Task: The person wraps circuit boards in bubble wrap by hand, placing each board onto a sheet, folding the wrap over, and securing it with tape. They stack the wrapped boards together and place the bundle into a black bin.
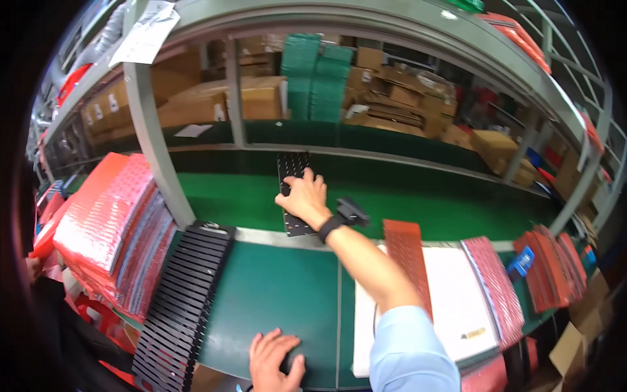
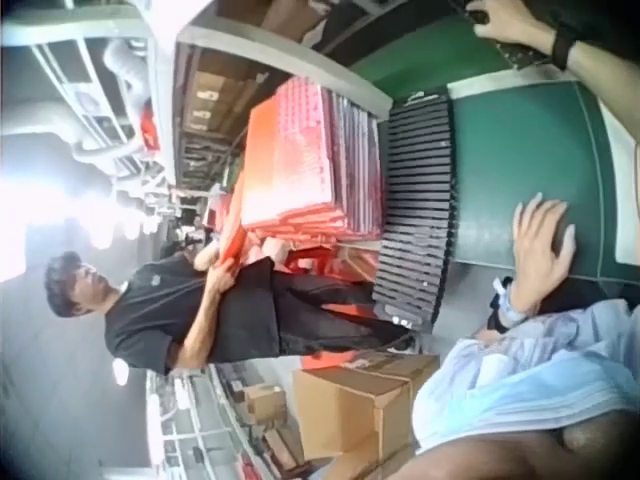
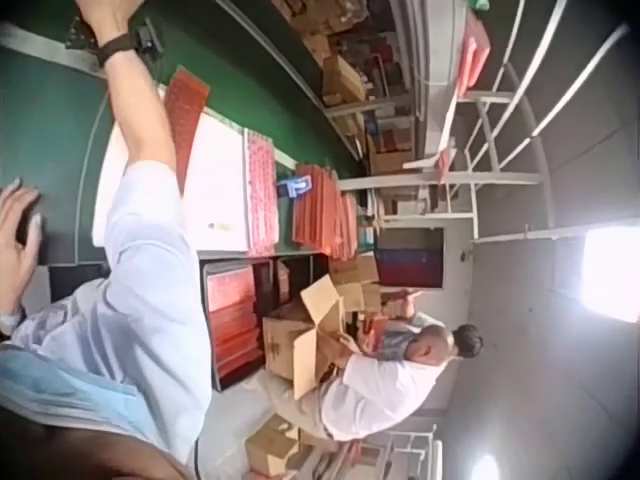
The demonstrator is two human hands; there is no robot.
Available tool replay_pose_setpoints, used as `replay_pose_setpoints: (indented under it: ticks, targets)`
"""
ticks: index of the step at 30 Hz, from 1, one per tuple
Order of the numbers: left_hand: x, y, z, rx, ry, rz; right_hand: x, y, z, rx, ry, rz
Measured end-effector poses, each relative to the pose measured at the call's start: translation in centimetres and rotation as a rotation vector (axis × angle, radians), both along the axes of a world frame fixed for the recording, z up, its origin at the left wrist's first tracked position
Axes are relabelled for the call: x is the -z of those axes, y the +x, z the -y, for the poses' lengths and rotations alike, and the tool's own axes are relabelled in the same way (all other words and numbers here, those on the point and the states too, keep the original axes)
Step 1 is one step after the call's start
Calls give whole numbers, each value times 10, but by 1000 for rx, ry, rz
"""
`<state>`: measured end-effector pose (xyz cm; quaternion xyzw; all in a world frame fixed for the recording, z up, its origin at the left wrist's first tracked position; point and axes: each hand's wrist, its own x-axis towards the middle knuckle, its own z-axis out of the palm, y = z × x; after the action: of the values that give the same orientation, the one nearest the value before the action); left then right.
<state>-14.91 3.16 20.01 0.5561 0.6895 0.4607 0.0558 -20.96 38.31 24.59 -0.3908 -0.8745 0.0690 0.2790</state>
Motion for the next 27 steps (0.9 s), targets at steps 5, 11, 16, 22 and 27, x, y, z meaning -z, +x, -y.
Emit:
replay_pose_setpoints:
  ticks: [5, 11, 16, 22, 27]
  targets:
    - [6, 9, -10, 22, -9, -51, -15, 209, 60, 154, 144, -42]
    - [14, 17, -8, 16, 1, -78, 41, 301, 103, 343, 22, 19]
    - [17, 23, -7, -44, -2, -135, 54, 292, 100, 322, 18, 47]
    - [15, 27, -7, -68, -11, -174, 55, 285, 88, 314, 8, 51]
    - [15, 32, -10, -85, -22, -210, 56, 285, 85, 320, -56, 15]
